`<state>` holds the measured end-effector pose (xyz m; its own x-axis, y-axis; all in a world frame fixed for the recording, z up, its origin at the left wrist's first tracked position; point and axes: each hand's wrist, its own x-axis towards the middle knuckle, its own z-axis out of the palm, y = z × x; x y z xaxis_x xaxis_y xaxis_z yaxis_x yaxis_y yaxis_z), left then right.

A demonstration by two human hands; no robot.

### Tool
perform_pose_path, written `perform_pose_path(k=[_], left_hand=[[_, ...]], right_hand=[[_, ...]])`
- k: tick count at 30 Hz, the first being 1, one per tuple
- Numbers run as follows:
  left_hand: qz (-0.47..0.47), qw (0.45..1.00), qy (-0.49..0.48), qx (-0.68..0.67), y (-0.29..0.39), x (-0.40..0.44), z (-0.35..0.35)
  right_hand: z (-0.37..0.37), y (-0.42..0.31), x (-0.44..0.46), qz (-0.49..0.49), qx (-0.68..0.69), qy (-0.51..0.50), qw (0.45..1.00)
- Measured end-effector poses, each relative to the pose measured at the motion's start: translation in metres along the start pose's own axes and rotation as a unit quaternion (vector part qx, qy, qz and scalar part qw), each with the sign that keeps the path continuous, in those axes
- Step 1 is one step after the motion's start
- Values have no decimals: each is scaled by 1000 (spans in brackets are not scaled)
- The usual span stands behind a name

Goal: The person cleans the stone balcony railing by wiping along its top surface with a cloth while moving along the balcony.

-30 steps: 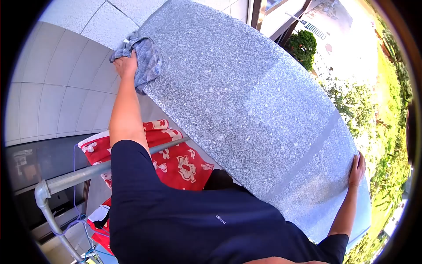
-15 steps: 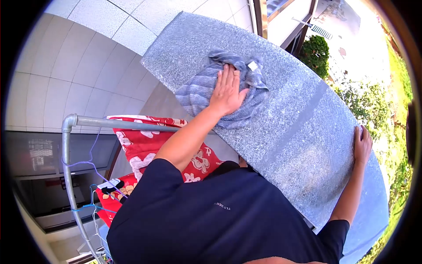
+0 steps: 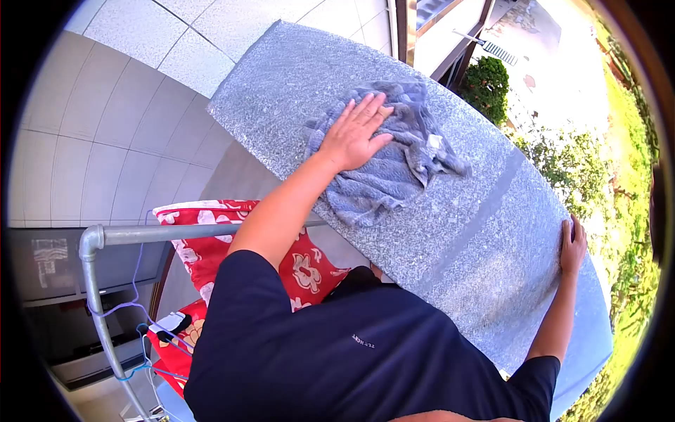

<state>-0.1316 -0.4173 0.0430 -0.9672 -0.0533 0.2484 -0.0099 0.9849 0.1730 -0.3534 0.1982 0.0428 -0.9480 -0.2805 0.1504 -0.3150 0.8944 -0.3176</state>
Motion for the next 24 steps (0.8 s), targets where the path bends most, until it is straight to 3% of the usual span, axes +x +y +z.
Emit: perform_pose_path(k=[2, 4, 7, 9, 10, 13, 14, 18, 21, 24], left_hand=[[-74, 996, 10, 56, -78, 6, -9], [-205, 976, 13, 75, -171, 1, -16], [-447, 884, 27, 131, -302, -29, -31], [-572, 805, 32, 155, -332, -29, -32], [-569, 804, 27, 174, -332, -25, -29], [-449, 874, -18, 187, -310, -23, -16], [-371, 909, -26, 188, -291, -21, -1], [-61, 994, -13, 93, -59, 33, 19], [130, 990, -58, -22, 112, 62, 29], [292, 942, -94, -136, 226, 63, 53]], right_hand=[[1, 5, 0, -2, -18, -1, 1000], [2, 5, 0, 4, -13, -6, 1000], [0, 9, 2, 21, -25, -24, 999], [2, 6, 1, 32, -56, -20, 998], [2, 0, 1, 34, -77, -18, 996], [-4, -16, 1, 33, -68, -19, 997], [-2, -13, 1, 16, -81, -4, 997], [-1, -13, 0, 20, -87, 1, 996], [-4, -20, -3, 28, -76, 8, 997], [-4, -18, -6, 31, -63, 13, 997]])
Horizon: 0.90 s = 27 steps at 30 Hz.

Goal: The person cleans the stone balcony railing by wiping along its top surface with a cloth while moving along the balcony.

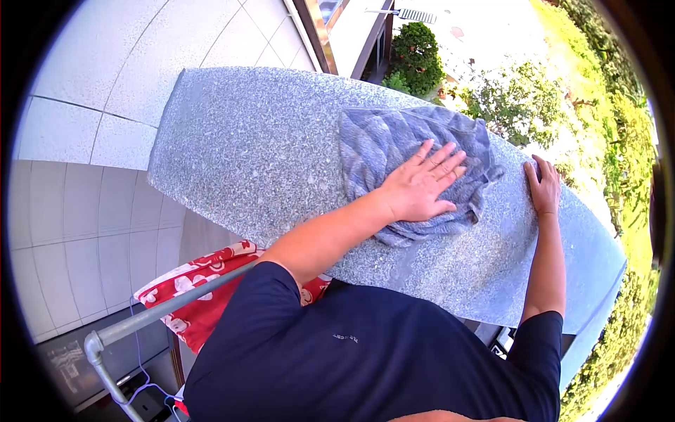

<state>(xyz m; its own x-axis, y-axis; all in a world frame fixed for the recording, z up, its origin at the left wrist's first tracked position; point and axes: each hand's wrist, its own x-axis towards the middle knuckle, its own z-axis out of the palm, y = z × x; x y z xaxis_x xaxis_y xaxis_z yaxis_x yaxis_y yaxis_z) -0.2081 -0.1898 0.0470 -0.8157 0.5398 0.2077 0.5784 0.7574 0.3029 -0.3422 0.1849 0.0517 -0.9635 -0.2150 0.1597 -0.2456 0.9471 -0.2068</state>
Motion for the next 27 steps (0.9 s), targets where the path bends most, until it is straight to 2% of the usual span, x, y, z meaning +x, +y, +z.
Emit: perform_pose_path(k=[1, 3, 5, 9, 11, 13, 14, 17, 18, 20, 22, 24, 25, 27], left_hand=[[28, 1000, -6, -8, 15, 13, 6], [23, 999, -22, -30, -2, 20, 3], [-26, 999, 23, -5, -47, 5, -9], [-216, 967, 68, 121, -183, -69, -71], [-321, 925, 91, 181, -261, -112, -87], [-433, 877, 83, 189, -311, -133, -102], [-465, 861, 78, 189, -318, -128, -103], [-480, 851, 33, 210, -304, -85, -84], [-418, 885, 26, 204, -285, -60, -67], [-282, 948, 19, 146, -197, 7, -37], [-149, 980, 39, 128, -103, 69, 6], [-88, 991, 18, 103, -22, 112, 33], [-33, 995, 27, 88, -1, 126, 48], [-34, 998, 3, 59, 8, 136, 49]], right_hand=[[0, 1, -1, 0, 6, -2, 1000], [-1, 5, 3, -2, 17, 4, 1000], [1, 9, 1, -7, 29, 1, 1000], [0, 5, 1, 3, 10, -1, 1000], [-1, 5, 6, 2, 7, -4, 1000], [-3, 0, 3, 0, -10, -8, 1000], [-3, -1, 4, 3, -2, -9, 1000], [-3, -1, 2, -10, -17, 15, 1000], [-3, -1, 2, -8, -22, 14, 1000], [-3, 1, 2, -10, -24, 19, 999], [-5, -1, 1, 1, -24, 17, 1000], [-13, -10, -3, 24, -22, 3, 999], [-11, -5, -5, 10, -18, 15, 1000], [5, 14, -1, -34, -3, 39, 999]])
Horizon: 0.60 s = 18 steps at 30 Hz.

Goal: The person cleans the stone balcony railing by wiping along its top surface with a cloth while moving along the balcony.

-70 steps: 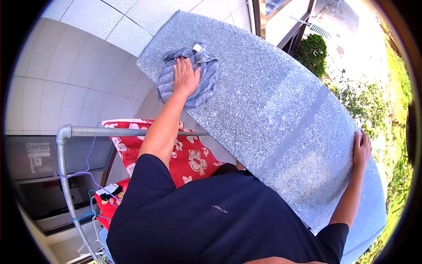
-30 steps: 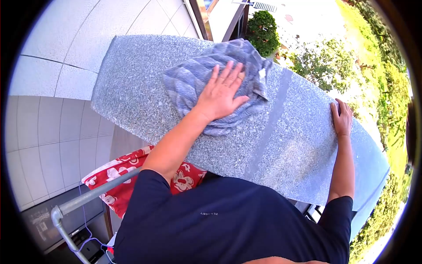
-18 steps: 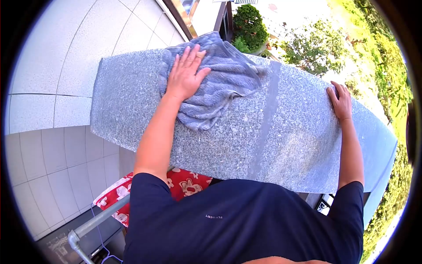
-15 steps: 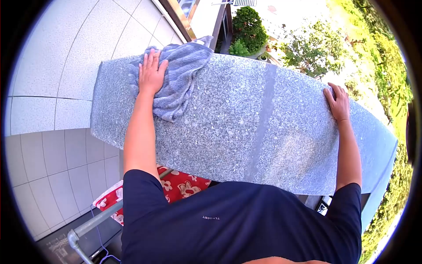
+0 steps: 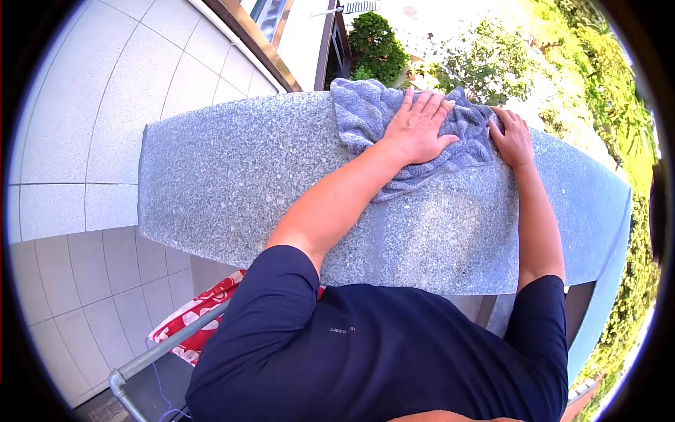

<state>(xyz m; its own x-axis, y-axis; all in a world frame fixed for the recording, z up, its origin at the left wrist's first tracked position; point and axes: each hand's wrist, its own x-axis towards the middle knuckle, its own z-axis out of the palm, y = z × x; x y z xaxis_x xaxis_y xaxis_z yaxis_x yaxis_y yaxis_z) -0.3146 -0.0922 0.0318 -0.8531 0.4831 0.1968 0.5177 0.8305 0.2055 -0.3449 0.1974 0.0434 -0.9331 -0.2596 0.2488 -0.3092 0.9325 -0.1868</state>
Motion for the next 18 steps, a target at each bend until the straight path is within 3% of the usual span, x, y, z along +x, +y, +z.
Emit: perform_pose_path(k=[3, 6, 12, 18], left_hand=[[-32, 999, 0, -30, -60, -22, -20], [-159, 987, -18, -28, -166, -83, -73], [-251, 961, 64, 96, -360, -222, -132], [-411, 897, 36, 160, -550, -306, -177]], right_hand=[[2, 6, 0, -4, 14, -21, 1000], [-2, -3, 1, 20, 24, -32, 999], [9, 9, 2, 19, 24, -38, 999], [3, 0, 7, 62, 57, -78, 993]])
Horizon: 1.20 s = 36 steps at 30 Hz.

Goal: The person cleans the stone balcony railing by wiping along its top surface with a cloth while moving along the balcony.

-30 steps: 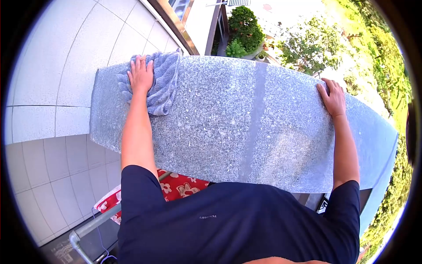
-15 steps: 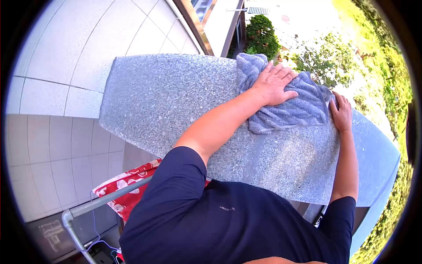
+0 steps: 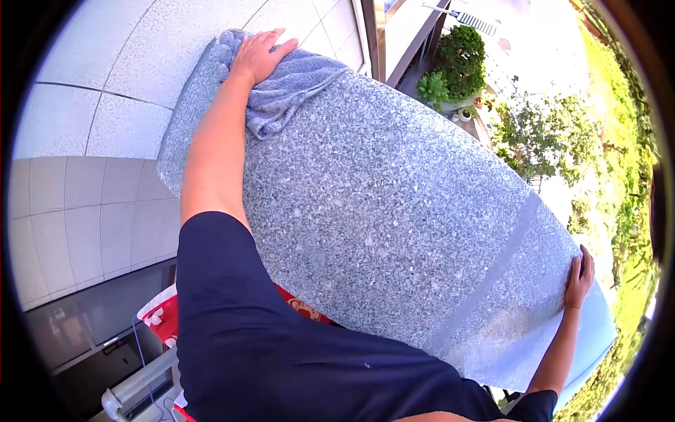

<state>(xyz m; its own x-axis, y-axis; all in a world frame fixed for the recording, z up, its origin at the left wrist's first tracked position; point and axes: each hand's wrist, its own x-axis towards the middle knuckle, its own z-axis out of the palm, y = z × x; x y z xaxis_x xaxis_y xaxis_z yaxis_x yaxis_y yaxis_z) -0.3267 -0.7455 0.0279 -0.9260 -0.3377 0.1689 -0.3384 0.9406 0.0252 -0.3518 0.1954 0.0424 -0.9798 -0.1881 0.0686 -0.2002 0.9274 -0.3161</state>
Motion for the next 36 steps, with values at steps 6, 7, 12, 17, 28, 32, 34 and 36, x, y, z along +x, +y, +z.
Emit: perform_pose_path(k=[6, 7, 12, 17, 28, 32, 34, 36], left_hand=[[-128, 991, 31, 26, -91, 27, 19], [-139, 989, 31, 25, -93, 27, 18], [-198, 979, 15, 35, -100, 2, 12], [-258, 965, -18, 54, -119, -99, -11], [-529, 847, 7, 39, -106, -282, -52], [-528, 845, 71, -35, -150, -289, -26], [-543, 833, 90, -63, -161, -288, -22], [-569, 811, 114, -68, -187, -280, -16]], right_hand=[[-4, 5, 0, -6, -17, -17, 1000], [-2, 6, 0, -8, -13, -14, 1000], [0, 7, -1, -4, -11, -7, 1000], [2, 8, -1, -13, 16, 9, 1000], [2, 15, -1, -30, 9, 24, 999], [7, 12, -1, -22, 11, 41, 999], [3, 8, -2, -21, -9, 34, 999], [0, 0, -1, -16, -8, 22, 1000]])
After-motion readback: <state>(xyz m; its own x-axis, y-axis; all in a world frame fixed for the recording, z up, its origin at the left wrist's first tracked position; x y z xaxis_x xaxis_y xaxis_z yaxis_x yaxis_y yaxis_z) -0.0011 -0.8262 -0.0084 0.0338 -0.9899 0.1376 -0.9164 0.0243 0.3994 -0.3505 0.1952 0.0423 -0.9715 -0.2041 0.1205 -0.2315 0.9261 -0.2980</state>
